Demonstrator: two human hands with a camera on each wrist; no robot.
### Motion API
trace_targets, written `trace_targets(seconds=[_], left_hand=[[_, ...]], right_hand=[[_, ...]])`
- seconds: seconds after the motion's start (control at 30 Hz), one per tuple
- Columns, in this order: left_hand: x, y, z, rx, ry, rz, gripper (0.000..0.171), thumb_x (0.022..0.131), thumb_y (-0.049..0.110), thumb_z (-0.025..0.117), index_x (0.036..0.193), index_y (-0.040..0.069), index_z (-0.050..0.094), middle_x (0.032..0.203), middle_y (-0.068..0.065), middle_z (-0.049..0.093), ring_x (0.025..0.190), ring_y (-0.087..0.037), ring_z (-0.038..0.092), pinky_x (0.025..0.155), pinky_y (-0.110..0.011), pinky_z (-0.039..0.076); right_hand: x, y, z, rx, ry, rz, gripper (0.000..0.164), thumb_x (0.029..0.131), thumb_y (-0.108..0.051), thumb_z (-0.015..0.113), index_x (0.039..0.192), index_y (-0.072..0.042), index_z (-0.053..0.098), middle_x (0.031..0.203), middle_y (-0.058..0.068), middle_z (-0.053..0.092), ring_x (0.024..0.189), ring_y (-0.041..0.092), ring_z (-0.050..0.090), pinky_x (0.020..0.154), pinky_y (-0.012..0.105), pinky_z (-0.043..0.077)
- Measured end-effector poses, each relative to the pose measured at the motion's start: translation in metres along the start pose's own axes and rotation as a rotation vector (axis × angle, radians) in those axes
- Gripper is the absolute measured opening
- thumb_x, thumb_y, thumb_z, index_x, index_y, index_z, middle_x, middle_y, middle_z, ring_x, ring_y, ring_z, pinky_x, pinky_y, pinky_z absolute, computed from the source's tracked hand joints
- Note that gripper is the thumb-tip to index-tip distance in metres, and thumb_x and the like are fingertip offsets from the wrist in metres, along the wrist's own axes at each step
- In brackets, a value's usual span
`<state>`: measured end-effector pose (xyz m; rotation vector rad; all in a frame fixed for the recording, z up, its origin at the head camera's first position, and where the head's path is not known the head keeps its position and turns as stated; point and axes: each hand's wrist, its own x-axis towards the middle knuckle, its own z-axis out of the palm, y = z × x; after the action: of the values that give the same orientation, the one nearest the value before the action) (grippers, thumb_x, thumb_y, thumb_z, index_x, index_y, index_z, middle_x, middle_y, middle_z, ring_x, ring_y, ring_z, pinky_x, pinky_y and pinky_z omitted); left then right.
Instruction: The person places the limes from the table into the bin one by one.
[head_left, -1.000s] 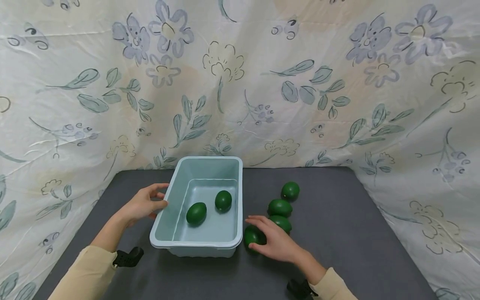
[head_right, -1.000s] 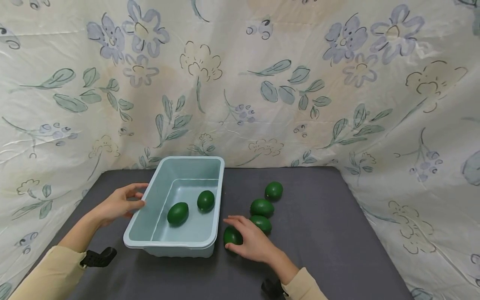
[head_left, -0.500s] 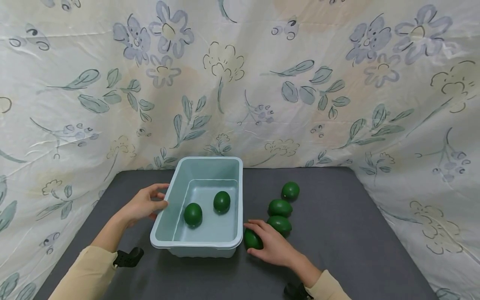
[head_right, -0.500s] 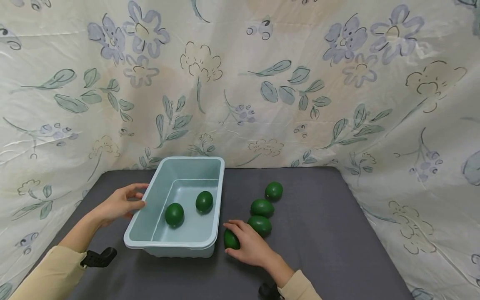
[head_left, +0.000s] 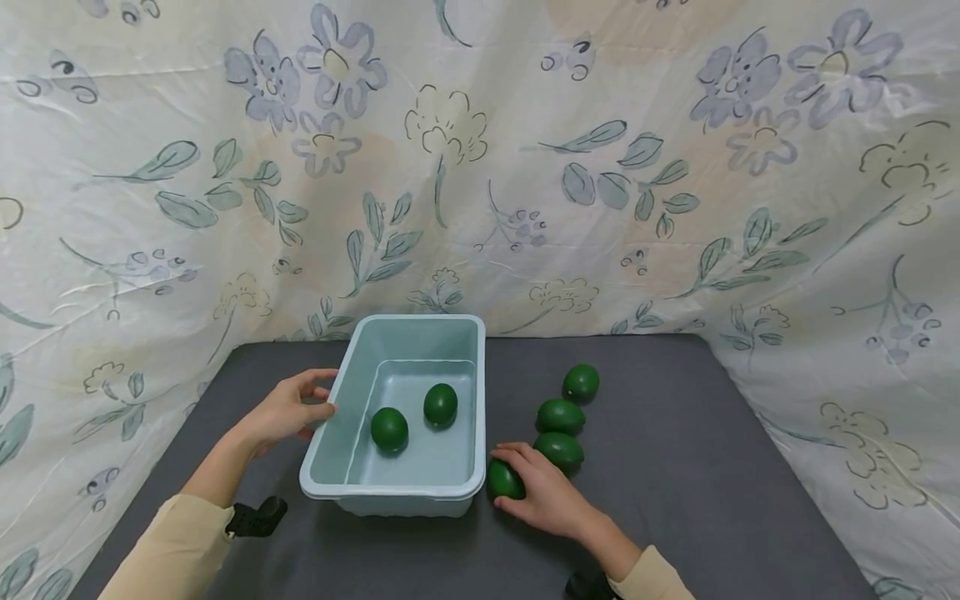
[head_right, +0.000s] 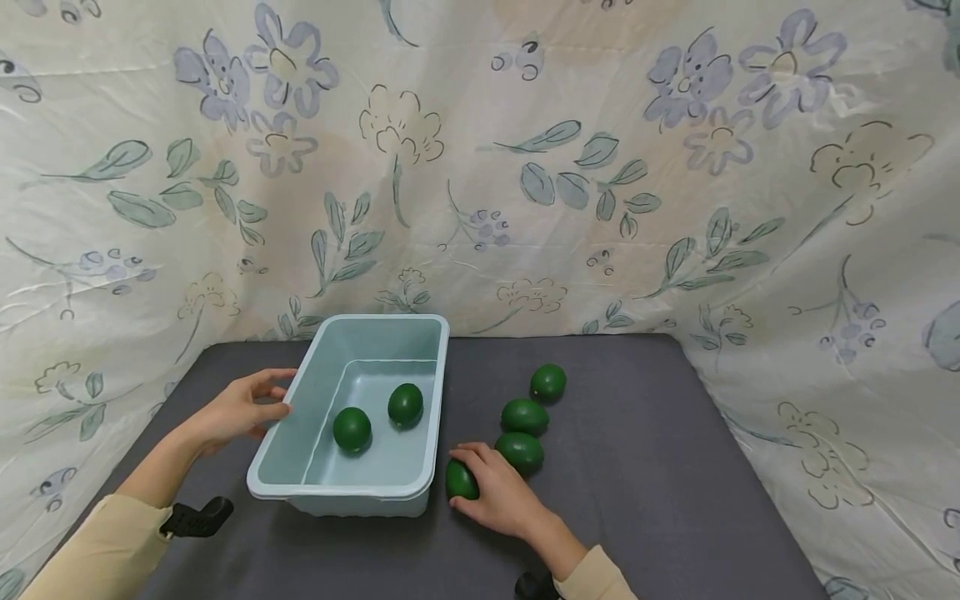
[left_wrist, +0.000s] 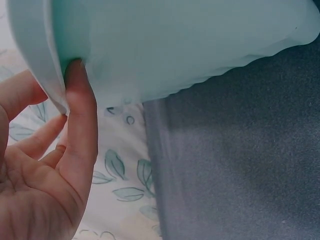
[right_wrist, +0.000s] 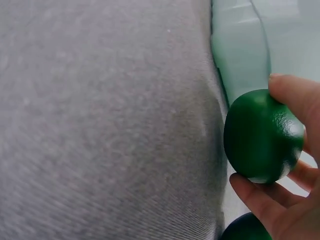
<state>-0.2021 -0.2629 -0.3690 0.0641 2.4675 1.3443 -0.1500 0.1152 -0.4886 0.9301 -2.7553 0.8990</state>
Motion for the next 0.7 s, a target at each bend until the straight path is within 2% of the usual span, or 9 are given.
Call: trace_targets(seconds=[0.23, 0.4, 0.7], left_hand=[[-0.002, 0.001, 0.001, 0.001, -0.007, 0.005, 0.066, 0.088, 0.015, 0.06, 0.143, 0.006, 0.026, 0.118, -0.023, 0.049, 0.092, -0.024, 0.061, 0.066, -0.042, 0.055], [-0.002, 0.001, 0.0, -0.003, -0.006, 0.003, 0.065, 0.088, 0.014, 0.06, 0.143, 0.006, 0.026, 0.119, -0.023, 0.049, 0.092, -0.024, 0.061, 0.066, -0.042, 0.055], [-0.002, 0.001, 0.002, -0.005, -0.006, 0.008, 0.066, 0.089, 0.014, 0.059, 0.144, 0.005, 0.025, 0.118, -0.023, 0.05, 0.091, -0.023, 0.061, 0.065, -0.042, 0.055]], right_hand=[[0.003, 0.0, -0.008, 0.021, 0.09, -0.004, 0.059, 0.074, -0.029, 0.076, 0.127, -0.015, 0.052, 0.127, 0.001, 0.049, 0.113, 0.017, 0.052, 0.084, 0.035, 0.05], [0.009, 0.002, -0.014, 0.024, 0.133, 0.025, 0.06, 0.075, -0.03, 0.075, 0.128, -0.017, 0.051, 0.129, -0.001, 0.048, 0.116, 0.015, 0.051, 0.085, 0.034, 0.05], [0.019, 0.006, -0.027, 0.054, 0.188, 0.032, 0.06, 0.075, -0.027, 0.076, 0.129, -0.012, 0.052, 0.131, 0.001, 0.048, 0.117, 0.017, 0.05, 0.086, 0.038, 0.049]])
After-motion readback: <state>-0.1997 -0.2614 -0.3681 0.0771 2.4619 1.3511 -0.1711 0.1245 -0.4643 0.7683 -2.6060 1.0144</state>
